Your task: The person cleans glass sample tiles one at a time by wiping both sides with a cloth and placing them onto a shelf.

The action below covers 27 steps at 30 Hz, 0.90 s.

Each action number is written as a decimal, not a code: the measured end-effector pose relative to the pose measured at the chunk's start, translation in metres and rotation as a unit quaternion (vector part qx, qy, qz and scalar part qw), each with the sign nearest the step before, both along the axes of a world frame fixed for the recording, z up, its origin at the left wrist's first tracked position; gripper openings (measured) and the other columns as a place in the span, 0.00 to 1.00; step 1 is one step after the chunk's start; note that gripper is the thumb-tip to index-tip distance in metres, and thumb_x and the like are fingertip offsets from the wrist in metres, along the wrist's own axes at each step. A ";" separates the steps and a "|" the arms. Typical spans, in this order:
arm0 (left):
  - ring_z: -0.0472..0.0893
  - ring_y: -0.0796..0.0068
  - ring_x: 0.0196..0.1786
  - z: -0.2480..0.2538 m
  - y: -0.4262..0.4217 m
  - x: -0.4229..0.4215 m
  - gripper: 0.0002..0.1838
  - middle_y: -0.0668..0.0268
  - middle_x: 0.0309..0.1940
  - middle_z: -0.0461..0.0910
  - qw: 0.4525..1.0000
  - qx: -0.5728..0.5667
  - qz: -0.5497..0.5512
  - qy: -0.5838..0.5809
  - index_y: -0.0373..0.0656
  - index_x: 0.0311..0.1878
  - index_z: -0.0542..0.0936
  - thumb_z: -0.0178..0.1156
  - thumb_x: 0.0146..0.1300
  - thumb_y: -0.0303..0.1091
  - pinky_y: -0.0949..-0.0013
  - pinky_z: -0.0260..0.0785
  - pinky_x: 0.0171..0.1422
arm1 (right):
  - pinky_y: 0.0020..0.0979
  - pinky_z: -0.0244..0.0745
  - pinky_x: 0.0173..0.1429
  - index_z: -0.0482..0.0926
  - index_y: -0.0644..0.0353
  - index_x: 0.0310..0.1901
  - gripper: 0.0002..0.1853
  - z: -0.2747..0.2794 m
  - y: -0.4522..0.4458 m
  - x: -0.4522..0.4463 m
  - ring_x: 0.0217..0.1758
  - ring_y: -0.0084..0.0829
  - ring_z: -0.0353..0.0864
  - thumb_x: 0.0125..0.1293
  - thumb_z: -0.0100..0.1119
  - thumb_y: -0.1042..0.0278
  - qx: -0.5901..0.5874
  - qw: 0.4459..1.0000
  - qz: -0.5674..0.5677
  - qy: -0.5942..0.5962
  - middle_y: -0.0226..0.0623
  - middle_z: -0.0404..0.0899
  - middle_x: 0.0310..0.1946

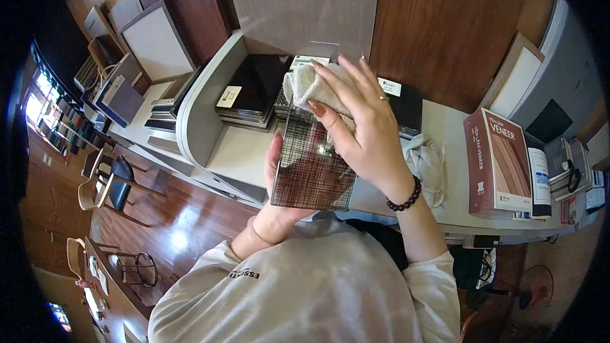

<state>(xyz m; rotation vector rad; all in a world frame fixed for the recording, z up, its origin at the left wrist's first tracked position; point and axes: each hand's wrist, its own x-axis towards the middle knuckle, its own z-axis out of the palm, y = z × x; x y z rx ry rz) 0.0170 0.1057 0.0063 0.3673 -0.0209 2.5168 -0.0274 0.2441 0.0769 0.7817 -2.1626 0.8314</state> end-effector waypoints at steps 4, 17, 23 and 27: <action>0.71 0.60 0.66 0.000 0.001 0.002 0.28 0.62 0.66 0.69 0.997 -0.004 0.076 -0.010 0.48 0.65 0.71 0.44 0.71 0.57 0.53 0.61 0.71 | 0.45 0.63 0.70 0.78 0.58 0.59 0.20 -0.010 -0.007 0.007 0.69 0.46 0.69 0.64 0.57 0.71 0.016 0.999 0.014 0.030 0.45 0.73 0.63; 0.67 0.58 0.69 0.032 -0.009 0.008 0.34 0.61 0.70 0.64 0.995 -0.048 0.013 -0.085 0.47 0.70 0.65 0.44 0.69 0.60 0.50 0.62 0.70 | 0.33 0.73 0.62 0.87 0.52 0.44 0.15 -0.022 -0.006 0.083 0.59 0.35 0.80 0.56 0.57 0.75 0.088 0.971 0.222 -0.010 0.34 0.84 0.52; 0.68 0.61 0.68 0.019 -0.028 -0.002 0.33 0.57 0.69 0.65 0.996 -0.074 0.057 -0.014 0.48 0.70 0.64 0.47 0.68 0.59 0.52 0.62 0.70 | 0.36 0.77 0.57 0.85 0.58 0.43 0.17 -0.022 0.058 0.090 0.51 0.39 0.83 0.54 0.52 0.82 -0.019 0.967 0.200 -0.154 0.37 0.85 0.43; 0.69 0.64 0.66 0.011 -0.034 0.005 0.34 0.54 0.67 0.66 0.955 -0.189 0.228 -0.015 0.52 0.73 0.60 0.49 0.68 0.58 0.58 0.62 0.69 | 0.37 0.76 0.56 0.82 0.63 0.47 0.17 -0.044 0.087 0.068 0.50 0.42 0.83 0.55 0.57 0.82 -0.033 0.991 -0.125 -0.022 0.45 0.84 0.42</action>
